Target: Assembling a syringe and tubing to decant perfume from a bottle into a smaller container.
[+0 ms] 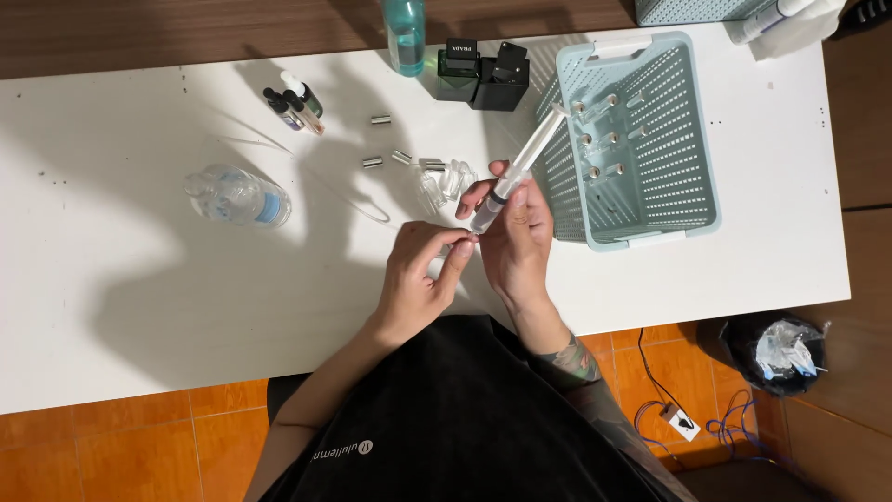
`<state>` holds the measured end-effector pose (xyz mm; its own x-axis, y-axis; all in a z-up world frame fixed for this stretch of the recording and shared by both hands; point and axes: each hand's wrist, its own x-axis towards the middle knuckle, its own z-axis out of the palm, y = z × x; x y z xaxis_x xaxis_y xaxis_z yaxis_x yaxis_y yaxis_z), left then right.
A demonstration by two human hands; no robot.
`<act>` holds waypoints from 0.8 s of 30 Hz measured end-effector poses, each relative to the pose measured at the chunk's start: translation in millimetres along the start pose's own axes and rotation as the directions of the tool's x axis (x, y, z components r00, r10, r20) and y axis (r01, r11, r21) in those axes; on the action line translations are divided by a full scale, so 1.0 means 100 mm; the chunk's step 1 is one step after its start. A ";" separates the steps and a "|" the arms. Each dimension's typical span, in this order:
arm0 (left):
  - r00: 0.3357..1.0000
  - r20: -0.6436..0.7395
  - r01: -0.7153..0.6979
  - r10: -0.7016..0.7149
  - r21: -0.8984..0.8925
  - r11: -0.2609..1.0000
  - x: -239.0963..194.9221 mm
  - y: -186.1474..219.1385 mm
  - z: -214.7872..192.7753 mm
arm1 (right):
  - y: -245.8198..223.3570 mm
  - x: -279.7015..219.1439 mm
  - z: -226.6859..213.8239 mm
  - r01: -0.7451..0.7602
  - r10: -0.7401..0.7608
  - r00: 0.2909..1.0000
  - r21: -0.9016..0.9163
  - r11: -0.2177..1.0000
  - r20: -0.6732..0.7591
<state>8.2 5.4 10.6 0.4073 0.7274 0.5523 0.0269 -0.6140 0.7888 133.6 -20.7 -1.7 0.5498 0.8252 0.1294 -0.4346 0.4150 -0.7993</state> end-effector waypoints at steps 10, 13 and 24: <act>0.992 -0.060 0.098 -0.108 -0.145 0.984 -0.11 -0.06 0.10 | 0.03 -0.05 0.06 0.073 -0.067 0.990 -0.041 0.996 0.125; 0.995 -0.055 0.073 -0.080 -0.124 0.990 -0.13 -0.06 0.10 | 0.07 -0.06 0.00 0.127 -0.126 0.982 -0.002 0.992 0.139; 0.994 0.000 0.104 -0.109 -0.310 0.945 -0.04 0.23 -0.02 | -0.10 -0.11 -0.01 0.094 -0.143 0.969 0.236 0.967 0.203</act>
<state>5.4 -11.2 26.6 0.4018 0.7903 0.4627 -0.2149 -0.4098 0.8865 132.9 -33.9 4.0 0.4504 0.8176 0.3587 -0.5372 0.5691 -0.6226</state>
